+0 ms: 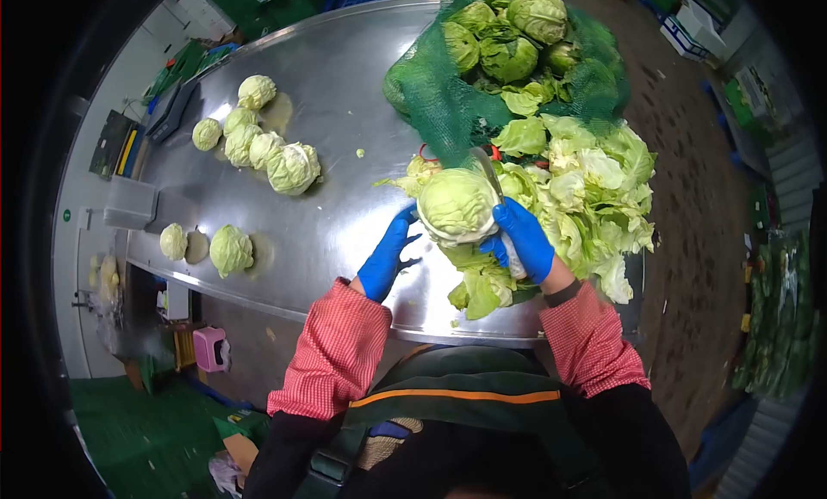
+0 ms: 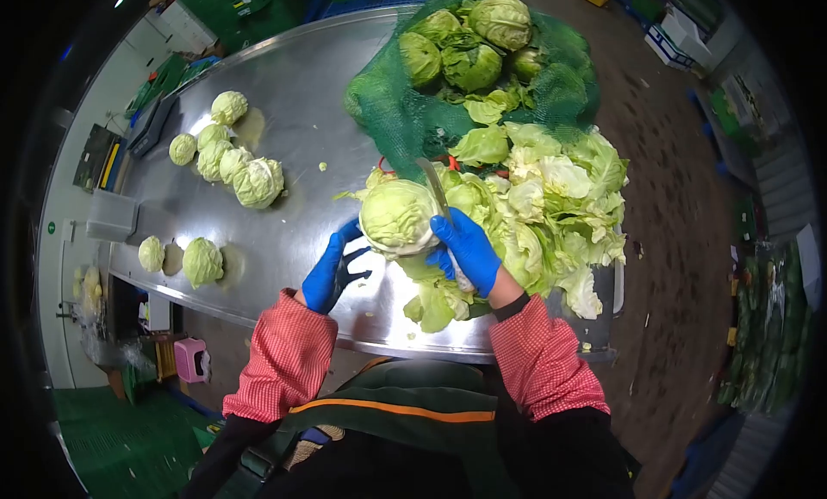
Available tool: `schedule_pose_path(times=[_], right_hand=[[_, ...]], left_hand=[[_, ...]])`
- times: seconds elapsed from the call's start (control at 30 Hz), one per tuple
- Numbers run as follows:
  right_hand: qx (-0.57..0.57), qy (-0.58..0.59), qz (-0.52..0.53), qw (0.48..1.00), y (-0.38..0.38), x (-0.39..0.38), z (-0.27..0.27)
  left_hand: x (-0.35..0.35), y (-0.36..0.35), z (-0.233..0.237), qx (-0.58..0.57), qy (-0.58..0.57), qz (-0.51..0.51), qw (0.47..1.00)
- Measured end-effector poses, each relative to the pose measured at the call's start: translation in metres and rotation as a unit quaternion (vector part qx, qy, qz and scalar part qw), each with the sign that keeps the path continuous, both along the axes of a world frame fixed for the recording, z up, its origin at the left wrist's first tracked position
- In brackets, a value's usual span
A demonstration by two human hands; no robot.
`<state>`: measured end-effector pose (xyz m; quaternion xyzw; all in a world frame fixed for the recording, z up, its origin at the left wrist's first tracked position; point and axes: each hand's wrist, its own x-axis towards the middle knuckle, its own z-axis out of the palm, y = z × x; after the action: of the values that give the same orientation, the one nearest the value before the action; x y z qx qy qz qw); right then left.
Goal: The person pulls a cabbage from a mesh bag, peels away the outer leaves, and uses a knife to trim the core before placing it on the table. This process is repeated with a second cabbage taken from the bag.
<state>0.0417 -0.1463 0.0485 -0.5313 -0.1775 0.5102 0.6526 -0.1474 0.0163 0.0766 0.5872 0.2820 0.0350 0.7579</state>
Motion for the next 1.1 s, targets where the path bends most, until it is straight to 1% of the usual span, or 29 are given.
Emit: schedule_pose_path(times=[0.03, 0.07, 0.13, 0.17, 0.2, 0.27, 0.3, 0.37, 0.4, 0.43, 0.47, 0.5, 0.53, 0.57, 0.6, 0.67, 0.7, 0.73, 0.77, 0.8, 0.83, 0.87, 0.9, 0.93, 0.97, 1.0, 1.07, 1.1], right_hand=[[0.007, 0.04, 0.003, 0.999, 0.001, -0.009, 0.0], [-0.008, 0.036, 0.024, 0.999, 0.004, -0.019, 0.002], [-0.069, -0.066, 0.029, 0.995, 0.021, -0.047, -0.009], [-0.112, -0.111, 0.064, 0.985, 0.022, -0.054, -0.008], [-0.15, -0.105, 0.109, 0.977, 0.025, -0.057, -0.002], [-0.149, -0.104, 0.179, 0.967, 0.027, -0.058, -0.003], [-0.14, -0.188, 0.161, 0.959, 0.03, -0.058, -0.006], [-0.12, -0.349, 0.133, 0.92, 0.036, -0.063, -0.016], [-0.136, -0.349, 0.158, 0.914, 0.041, -0.066, -0.017], [-0.15, -0.35, 0.181, 0.907, 0.051, -0.065, -0.017], [-0.164, -0.354, 0.202, 0.899, 0.059, -0.064, -0.016], [-0.172, -0.299, 0.163, 0.924, 0.066, -0.064, -0.037], [-0.205, -0.279, 0.191, 0.918, 0.073, -0.056, -0.041], [-0.223, -0.222, 0.211, 0.925, 0.073, -0.054, -0.044], [-0.24, -0.166, 0.231, 0.928, 0.073, -0.052, -0.041], [-0.257, -0.181, 0.232, 0.921, 0.076, -0.049, -0.042], [-0.267, -0.187, 0.231, 0.917, 0.074, -0.048, -0.043], [-0.257, -0.295, 0.219, 0.894, 0.071, -0.047, -0.046], [-0.244, -0.402, 0.202, 0.859, 0.068, -0.045, -0.048], [-0.227, -0.503, 0.182, 0.814, 0.065, -0.044, -0.045], [-0.178, -0.574, 0.125, 0.79, 0.057, -0.045, -0.041], [-0.177, -0.588, 0.143, 0.776, 0.051, -0.044, -0.036], [-0.176, -0.603, 0.161, 0.761, 0.045, -0.042, -0.027], [-0.176, -0.618, 0.177, 0.746, 0.041, -0.04, -0.013], [-0.224, -0.614, 0.231, 0.72, 0.041, -0.041, 0.004], [-0.235, -0.615, 0.242, 0.713, 0.041, -0.039, 0.002], [-0.252, -0.617, 0.265, 0.697, 0.041, -0.035, -0.007], [-0.234, -0.596, 0.232, 0.733, 0.04, -0.033, -0.012]], left_hand=[[0.002, 0.0, -0.003, -0.014, -0.026, 0.062, 0.998], [0.007, -0.002, -0.004, -0.027, -0.053, 0.122, 0.991], [0.007, -0.008, -0.015, -0.045, -0.062, 0.158, 0.984], [-0.006, 0.006, -0.041, -0.096, -0.081, 0.153, 0.98], [-0.021, 0.02, -0.066, -0.191, -0.136, 0.107, 0.966], [-0.045, 0.024, -0.064, -0.331, -0.086, 0.151, 0.927], [-0.051, 0.027, -0.062, -0.323, -0.065, 0.174, 0.928], [-0.06, 0.039, -0.063, -0.312, 0.015, 0.153, 0.937], [-0.064, 0.043, -0.063, -0.308, 0.056, 0.145, 0.939], [-0.06, 0.041, -0.056, -0.293, 0.101, 0.145, 0.94], [-0.061, 0.043, -0.063, -0.272, 0.161, 0.115, 0.942], [-0.057, 0.038, -0.057, -0.22, 0.193, 0.082, 0.953], [-0.051, 0.031, -0.051, -0.168, 0.226, 0.047, 0.958], [-0.053, 0.036, -0.089, -0.026, 0.199, 0.061, 0.978], [-0.054, 0.039, -0.126, 0.127, 0.19, 0.079, 0.97], [-0.039, 0.023, -0.087, 0.232, 0.056, 0.185, 0.953], [-0.034, 0.027, -0.086, 0.241, 0.061, 0.142, 0.958], [-0.029, 0.031, -0.086, 0.249, 0.063, 0.097, 0.961], [-0.026, 0.029, -0.098, 0.358, 0.05, 0.066, 0.93], [-0.018, 0.027, -0.094, 0.352, 0.069, 0.08, 0.93], [-0.011, 0.023, -0.089, 0.345, 0.09, 0.093, 0.93], [-0.007, 0.02, -0.087, 0.336, 0.111, 0.106, 0.929], [-0.004, 0.02, -0.096, 0.347, 0.098, 0.143, 0.922], [-0.003, 0.02, -0.097, 0.361, 0.092, 0.128, 0.919], [-0.002, 0.023, -0.097, 0.377, 0.086, 0.113, 0.915], [-0.002, 0.024, -0.094, 0.392, 0.081, 0.099, 0.911], [-0.002, 0.021, -0.089, 0.382, 0.081, 0.097, 0.916], [-0.004, 0.022, -0.089, 0.372, 0.077, 0.099, 0.92]])
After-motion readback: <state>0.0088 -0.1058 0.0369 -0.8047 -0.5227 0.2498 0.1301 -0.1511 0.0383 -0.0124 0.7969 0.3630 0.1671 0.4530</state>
